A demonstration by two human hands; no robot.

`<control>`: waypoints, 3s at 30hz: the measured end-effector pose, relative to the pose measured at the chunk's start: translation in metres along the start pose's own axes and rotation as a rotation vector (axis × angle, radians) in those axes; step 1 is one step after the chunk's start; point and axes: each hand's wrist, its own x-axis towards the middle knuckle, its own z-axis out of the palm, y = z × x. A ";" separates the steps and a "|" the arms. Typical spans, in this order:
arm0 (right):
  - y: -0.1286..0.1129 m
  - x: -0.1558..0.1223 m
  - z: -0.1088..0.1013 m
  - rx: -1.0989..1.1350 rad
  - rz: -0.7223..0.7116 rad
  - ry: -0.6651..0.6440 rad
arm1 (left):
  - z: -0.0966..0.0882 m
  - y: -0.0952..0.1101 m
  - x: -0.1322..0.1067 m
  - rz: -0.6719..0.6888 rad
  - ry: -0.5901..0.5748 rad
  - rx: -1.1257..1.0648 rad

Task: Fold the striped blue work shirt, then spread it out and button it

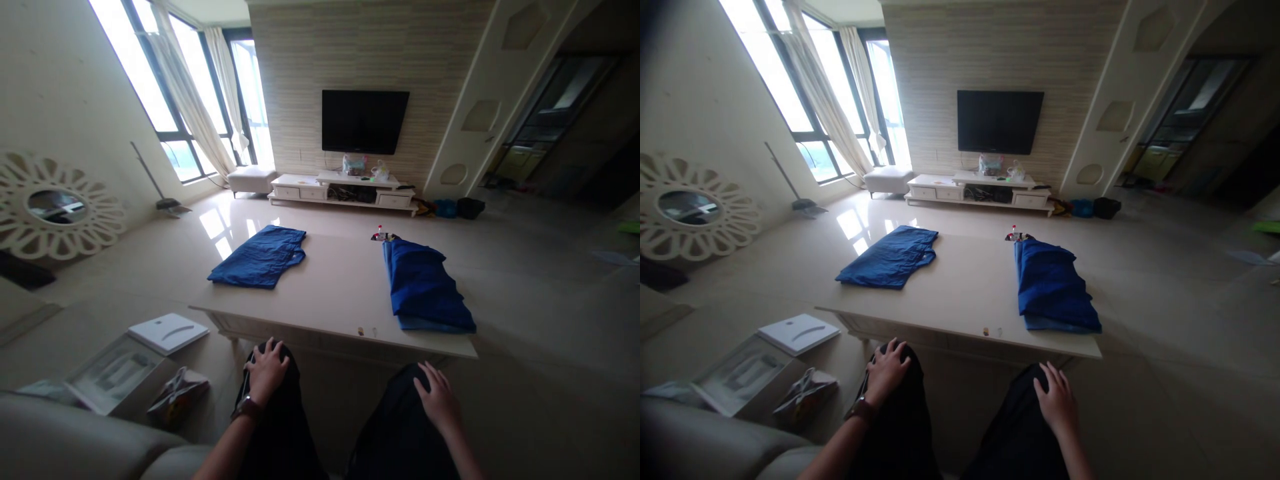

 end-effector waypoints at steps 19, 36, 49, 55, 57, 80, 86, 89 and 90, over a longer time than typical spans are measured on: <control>0.010 0.010 0.002 0.094 -0.005 0.032 | -0.007 0.008 0.002 -0.007 -0.002 0.032; 0.011 0.009 0.002 0.104 0.000 0.040 | -0.002 0.007 0.005 -0.010 -0.006 0.000; 0.009 0.009 -0.002 0.122 -0.004 0.032 | -0.005 0.009 0.004 -0.008 -0.005 0.012; 0.014 0.010 0.002 0.106 0.001 0.025 | -0.005 0.009 0.004 -0.003 -0.005 0.008; 0.017 0.011 0.003 0.109 -0.011 0.029 | -0.004 0.008 0.005 -0.005 0.001 0.011; 0.012 0.010 -0.001 0.099 0.001 0.012 | 0.000 0.007 0.006 -0.010 0.021 0.026; 0.015 0.010 0.001 0.097 -0.009 0.026 | -0.001 0.007 0.005 -0.008 0.020 0.027; 0.018 0.011 0.003 0.114 -0.032 0.039 | -0.002 0.008 0.005 -0.009 0.018 0.031; 0.018 0.011 0.004 0.119 -0.039 0.041 | -0.003 0.008 0.005 -0.010 0.016 0.032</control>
